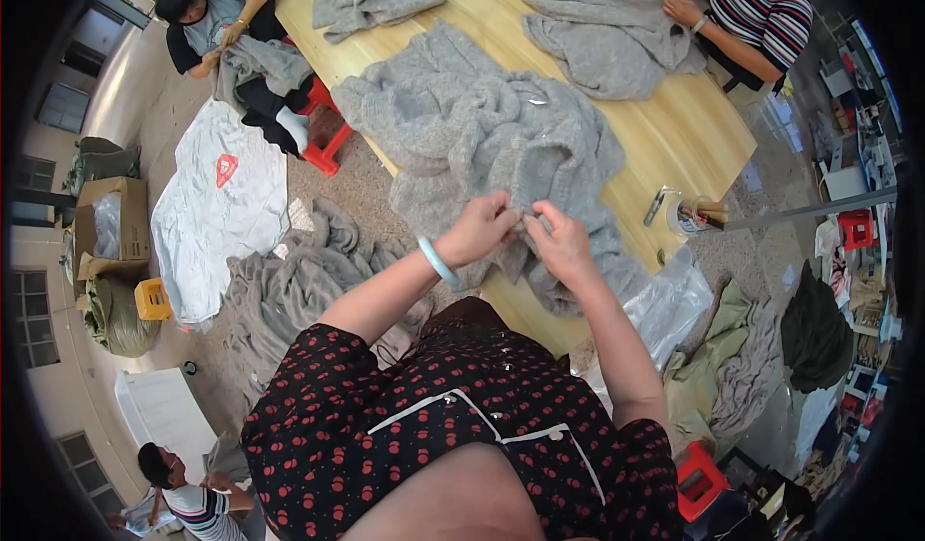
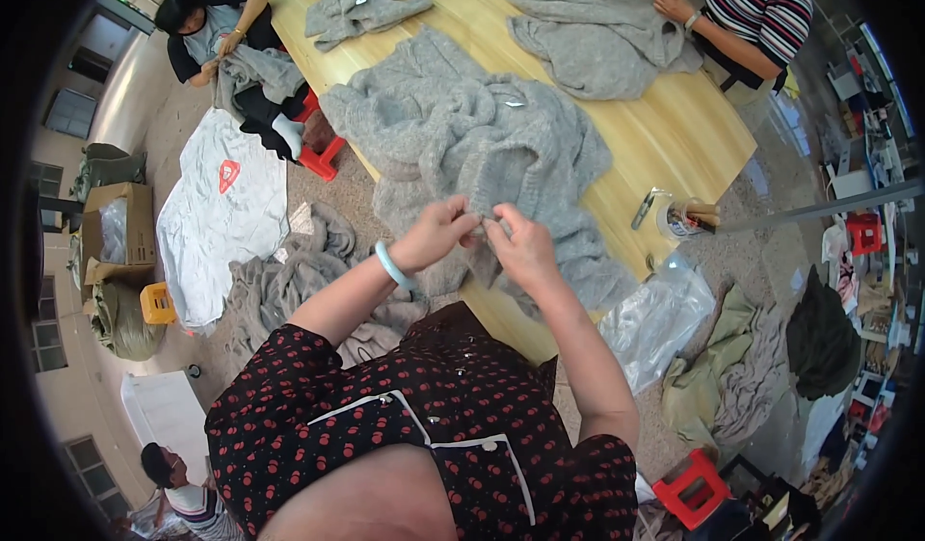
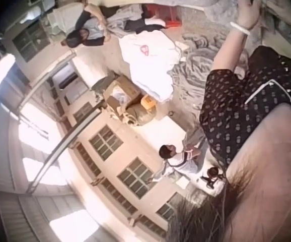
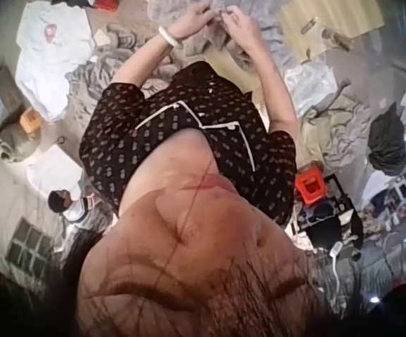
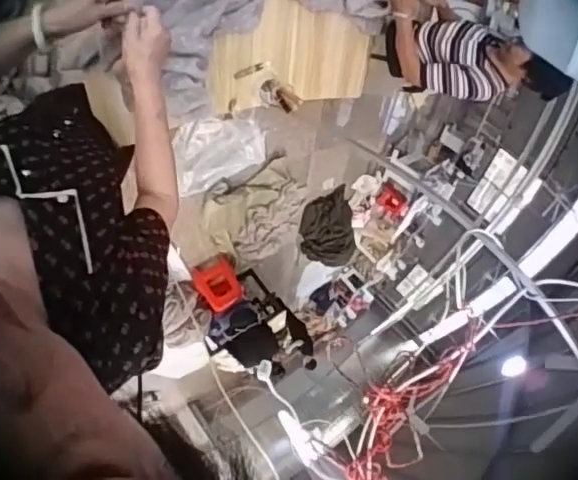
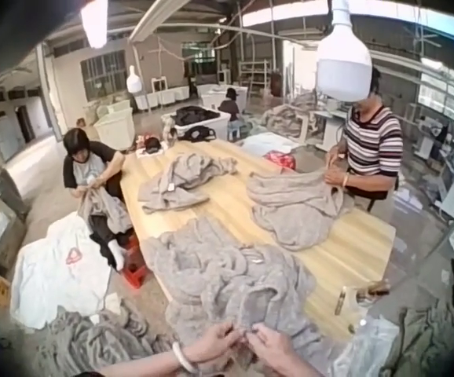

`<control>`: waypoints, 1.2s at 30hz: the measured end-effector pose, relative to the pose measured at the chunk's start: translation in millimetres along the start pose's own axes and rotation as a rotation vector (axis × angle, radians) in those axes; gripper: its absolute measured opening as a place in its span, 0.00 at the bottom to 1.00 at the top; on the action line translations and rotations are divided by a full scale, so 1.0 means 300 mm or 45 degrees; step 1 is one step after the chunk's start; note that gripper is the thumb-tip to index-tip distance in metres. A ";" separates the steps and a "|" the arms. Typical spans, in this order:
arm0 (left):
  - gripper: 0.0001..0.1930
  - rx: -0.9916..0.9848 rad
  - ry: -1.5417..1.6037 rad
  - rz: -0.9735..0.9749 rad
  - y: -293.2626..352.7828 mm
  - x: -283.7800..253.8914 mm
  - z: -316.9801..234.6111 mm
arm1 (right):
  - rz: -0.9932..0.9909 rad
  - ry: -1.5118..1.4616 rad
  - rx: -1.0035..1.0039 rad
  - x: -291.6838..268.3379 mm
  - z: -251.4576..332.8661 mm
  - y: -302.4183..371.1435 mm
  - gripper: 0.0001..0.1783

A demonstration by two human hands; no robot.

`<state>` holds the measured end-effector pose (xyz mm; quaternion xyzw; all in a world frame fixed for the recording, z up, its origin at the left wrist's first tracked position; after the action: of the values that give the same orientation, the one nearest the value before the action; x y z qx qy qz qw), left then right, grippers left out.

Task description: Inspecting grey plush garments and trimming loose threads with nippers.

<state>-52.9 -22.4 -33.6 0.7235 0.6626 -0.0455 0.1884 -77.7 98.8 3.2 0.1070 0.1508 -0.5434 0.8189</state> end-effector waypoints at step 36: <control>0.08 -0.087 1.049 0.012 -0.065 -0.318 -0.181 | -0.755 1.000 -0.207 -0.637 0.137 -0.029 0.09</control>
<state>-93.0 -93.3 42.6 0.6776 0.6804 0.2706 -0.0685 -150.0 245.3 110.7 0.1921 0.5136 -0.6580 0.5161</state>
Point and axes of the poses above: each hand's wrist, its own y-axis away from the middle knuckle, its own x-axis out of the palm, z = x × y, the point moved 9 cm from there along -y, towards the middle knuckle, and after that the axes turned 11 degrees about -y, right-handed, at the moved point
